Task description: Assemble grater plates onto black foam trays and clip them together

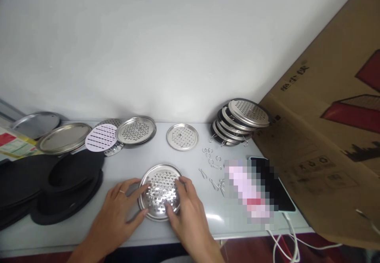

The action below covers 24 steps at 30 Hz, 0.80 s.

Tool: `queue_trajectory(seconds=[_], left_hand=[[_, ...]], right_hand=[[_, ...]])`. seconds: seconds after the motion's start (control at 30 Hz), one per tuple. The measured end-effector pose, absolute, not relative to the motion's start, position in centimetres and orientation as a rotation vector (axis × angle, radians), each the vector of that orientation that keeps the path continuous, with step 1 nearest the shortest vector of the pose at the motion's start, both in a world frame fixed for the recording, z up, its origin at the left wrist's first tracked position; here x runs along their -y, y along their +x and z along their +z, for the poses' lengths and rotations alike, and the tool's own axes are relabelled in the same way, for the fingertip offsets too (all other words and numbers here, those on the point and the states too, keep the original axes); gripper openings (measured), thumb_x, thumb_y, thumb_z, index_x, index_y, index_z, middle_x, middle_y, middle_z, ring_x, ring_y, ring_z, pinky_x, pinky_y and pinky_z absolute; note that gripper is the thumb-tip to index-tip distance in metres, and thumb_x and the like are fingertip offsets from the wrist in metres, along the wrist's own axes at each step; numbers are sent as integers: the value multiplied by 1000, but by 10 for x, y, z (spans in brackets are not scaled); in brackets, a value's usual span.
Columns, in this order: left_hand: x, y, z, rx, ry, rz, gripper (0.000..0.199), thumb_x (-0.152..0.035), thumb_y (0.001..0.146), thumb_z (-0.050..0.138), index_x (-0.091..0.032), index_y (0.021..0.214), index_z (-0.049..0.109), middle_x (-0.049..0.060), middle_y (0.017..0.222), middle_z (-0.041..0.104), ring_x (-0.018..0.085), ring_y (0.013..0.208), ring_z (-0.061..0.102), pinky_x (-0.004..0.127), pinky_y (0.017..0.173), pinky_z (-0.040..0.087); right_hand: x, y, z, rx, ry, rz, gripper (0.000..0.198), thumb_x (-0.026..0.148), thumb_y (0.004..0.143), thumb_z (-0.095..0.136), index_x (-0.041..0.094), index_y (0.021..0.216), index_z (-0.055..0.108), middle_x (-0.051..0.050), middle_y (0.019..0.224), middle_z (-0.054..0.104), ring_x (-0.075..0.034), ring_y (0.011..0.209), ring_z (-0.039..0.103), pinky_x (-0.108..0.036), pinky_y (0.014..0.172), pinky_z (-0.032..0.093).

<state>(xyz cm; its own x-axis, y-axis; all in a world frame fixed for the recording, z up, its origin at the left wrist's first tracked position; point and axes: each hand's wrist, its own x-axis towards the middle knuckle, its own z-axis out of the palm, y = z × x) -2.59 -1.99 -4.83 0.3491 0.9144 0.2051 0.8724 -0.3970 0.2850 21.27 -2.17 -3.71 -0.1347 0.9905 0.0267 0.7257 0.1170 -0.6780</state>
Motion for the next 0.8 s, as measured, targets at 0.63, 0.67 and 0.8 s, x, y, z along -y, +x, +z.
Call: queue_trajectory(seconds=[0.63,0.67,0.8], left_hand=[[20,-25,-51,-1652,2494,467,54,-39,91,60,-31,143,49,9,135,56,30,121,52,49,101,40],[20,-24,-51,-1662,2489,473,54,-39,91,60,-32,143,50,9,134,56,30,120,53,49,100,40],[21,-22,-51,-1724,2473,515,54,-35,88,63,-30,140,52,9,130,58,30,118,54,48,100,41]], right_hand=[[20,207,-34,2121,-1609,587,56,24,81,72,21,135,57,-13,143,53,-35,118,53,-52,98,52],[20,206,-34,2125,-1605,578,57,24,82,71,20,137,55,-13,143,53,-35,119,53,-52,98,52],[19,204,-36,2167,-1589,530,52,24,85,69,20,136,55,-14,144,52,-35,119,54,-53,97,53]])
